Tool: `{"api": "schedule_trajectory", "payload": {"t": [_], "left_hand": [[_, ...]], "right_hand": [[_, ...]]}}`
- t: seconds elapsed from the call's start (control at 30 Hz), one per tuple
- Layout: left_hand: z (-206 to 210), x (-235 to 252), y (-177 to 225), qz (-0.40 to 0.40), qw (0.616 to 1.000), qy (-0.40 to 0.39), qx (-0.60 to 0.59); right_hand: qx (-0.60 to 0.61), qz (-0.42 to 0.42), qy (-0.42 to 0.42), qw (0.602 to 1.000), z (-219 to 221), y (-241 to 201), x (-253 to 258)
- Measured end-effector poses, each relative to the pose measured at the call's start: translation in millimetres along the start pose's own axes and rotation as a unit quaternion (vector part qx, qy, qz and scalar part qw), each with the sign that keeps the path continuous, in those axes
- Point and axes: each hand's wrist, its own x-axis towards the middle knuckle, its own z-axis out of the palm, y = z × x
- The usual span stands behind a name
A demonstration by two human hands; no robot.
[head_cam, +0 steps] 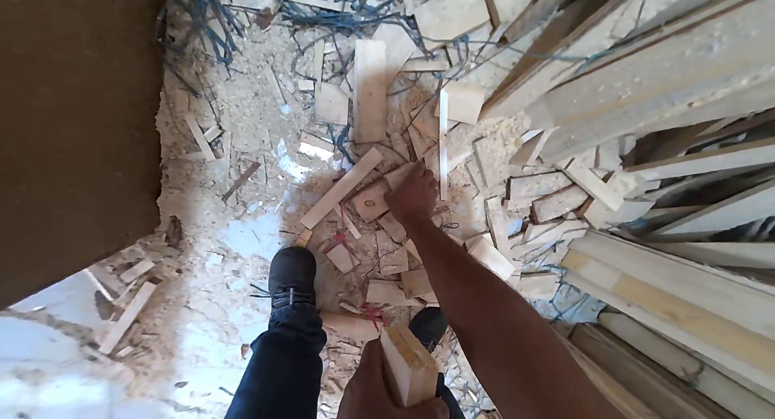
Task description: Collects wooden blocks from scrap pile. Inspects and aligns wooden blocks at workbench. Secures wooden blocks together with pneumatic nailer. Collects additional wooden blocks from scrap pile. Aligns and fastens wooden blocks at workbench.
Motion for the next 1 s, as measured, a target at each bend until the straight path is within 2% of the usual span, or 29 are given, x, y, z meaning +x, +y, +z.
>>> {"api": "schedule_trajectory", "payload": {"t": [0.3, 0.43, 0.53, 0.63, 0.7, 0.8, 1.0], "left_hand": [[2, -1, -2, -0.003, 1.000, 0.016, 0.014], [6, 0, -8, -0.001, 1.000, 0.026, 0.014], [8, 4, -16, 0.006, 0.999, 0.034, 0.003], [14, 4, -24, 0.013, 0.999, 0.041, -0.006], [18, 5, -28, 0.017, 0.999, 0.040, -0.001], [25, 6, -31, 0.013, 0.999, 0.042, 0.009], [32, 9, -38, 0.011, 0.998, 0.055, 0.020]], "right_hand": [[0.029, -0.013, -0.008, 0.999, 2, 8, 3], [0.072, -0.046, -0.054, 0.995, -8, 20, 7], [0.147, -0.066, -0.028, 0.986, -23, 40, 11], [0.204, -0.086, -0.033, 0.975, -51, 79, 1], [0.179, -0.109, -0.084, 0.974, -60, 118, -3], [0.115, -0.129, -0.141, 0.975, -44, 179, -14], [0.075, -0.022, -0.273, 0.959, 0, 251, -101]]}}
